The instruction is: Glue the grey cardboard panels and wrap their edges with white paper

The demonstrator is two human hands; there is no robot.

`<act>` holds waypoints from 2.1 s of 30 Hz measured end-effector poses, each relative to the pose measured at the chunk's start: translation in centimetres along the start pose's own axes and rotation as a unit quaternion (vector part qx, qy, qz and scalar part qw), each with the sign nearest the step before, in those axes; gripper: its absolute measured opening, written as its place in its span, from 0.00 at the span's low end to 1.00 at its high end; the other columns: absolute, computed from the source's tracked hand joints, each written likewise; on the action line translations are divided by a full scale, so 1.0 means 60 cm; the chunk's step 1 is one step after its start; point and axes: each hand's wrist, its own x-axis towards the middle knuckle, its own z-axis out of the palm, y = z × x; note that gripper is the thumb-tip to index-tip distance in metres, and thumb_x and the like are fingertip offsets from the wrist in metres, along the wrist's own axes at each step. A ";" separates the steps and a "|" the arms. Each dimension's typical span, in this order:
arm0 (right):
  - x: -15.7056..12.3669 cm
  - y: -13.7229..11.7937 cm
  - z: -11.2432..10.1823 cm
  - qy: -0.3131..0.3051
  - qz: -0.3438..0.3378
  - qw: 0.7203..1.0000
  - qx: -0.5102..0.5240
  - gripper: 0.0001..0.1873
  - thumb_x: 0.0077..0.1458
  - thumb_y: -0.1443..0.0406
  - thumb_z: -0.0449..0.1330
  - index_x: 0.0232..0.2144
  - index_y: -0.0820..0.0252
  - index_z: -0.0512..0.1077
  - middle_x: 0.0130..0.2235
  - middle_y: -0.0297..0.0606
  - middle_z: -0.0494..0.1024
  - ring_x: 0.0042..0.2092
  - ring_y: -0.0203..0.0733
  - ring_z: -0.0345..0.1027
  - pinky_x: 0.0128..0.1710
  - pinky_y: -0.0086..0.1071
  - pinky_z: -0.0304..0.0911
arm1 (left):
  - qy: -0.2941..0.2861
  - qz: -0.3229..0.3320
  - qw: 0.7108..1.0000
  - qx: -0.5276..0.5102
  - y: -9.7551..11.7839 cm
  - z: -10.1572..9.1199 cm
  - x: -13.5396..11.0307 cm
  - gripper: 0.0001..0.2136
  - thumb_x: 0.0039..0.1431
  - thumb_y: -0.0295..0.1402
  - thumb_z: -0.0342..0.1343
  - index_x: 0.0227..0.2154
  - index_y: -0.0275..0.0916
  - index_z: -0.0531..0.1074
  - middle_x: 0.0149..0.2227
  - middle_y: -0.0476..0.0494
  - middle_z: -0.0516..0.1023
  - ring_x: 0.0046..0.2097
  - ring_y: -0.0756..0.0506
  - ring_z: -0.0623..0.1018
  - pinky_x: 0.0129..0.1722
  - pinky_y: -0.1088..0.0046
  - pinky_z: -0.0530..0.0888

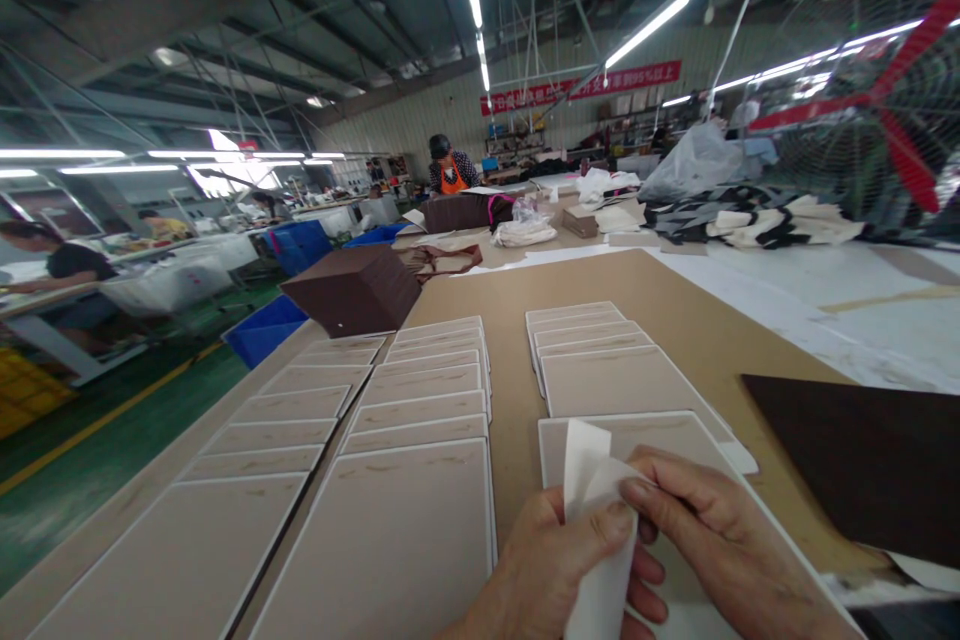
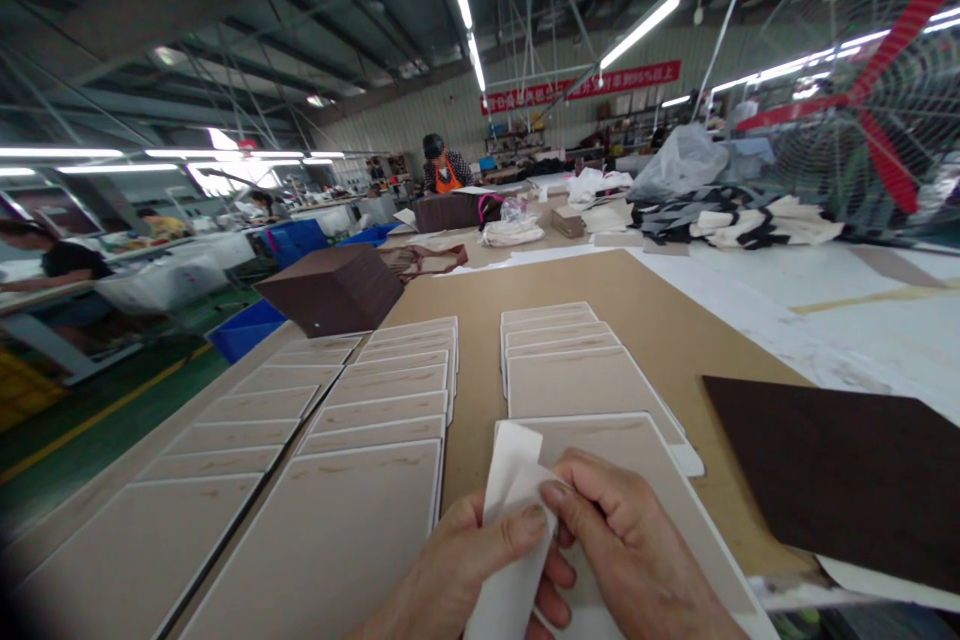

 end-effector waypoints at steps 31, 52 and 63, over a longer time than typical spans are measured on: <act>0.025 0.026 0.001 0.202 -0.094 0.975 -0.007 0.09 0.56 0.55 0.64 0.33 0.52 0.78 0.28 0.32 0.71 0.25 0.31 0.62 0.22 0.22 0.61 | 0.148 0.111 0.982 -0.036 -0.006 -0.002 0.009 0.23 0.36 0.45 0.74 0.31 0.33 0.78 0.23 0.45 0.77 0.22 0.51 0.71 0.25 0.74 0.70; 0.018 0.053 0.005 0.192 -0.024 0.953 0.234 0.13 0.52 0.55 0.67 0.31 0.56 0.72 0.28 0.32 0.71 0.26 0.34 0.61 0.24 0.26 0.60 | 0.115 0.058 0.990 -0.059 -0.002 0.004 0.016 0.22 0.37 0.36 0.73 0.36 0.32 0.76 0.24 0.45 0.77 0.24 0.50 0.74 0.24 0.75 0.74; 0.031 0.050 0.008 0.174 0.036 0.908 0.380 0.11 0.48 0.59 0.71 0.29 0.57 0.74 0.27 0.33 0.76 0.28 0.37 0.68 0.25 0.27 0.64 | 0.037 0.089 0.982 -0.161 -0.014 -0.002 0.019 0.28 0.40 0.37 0.74 0.45 0.33 0.76 0.35 0.35 0.82 0.32 0.42 0.79 0.36 0.65 0.74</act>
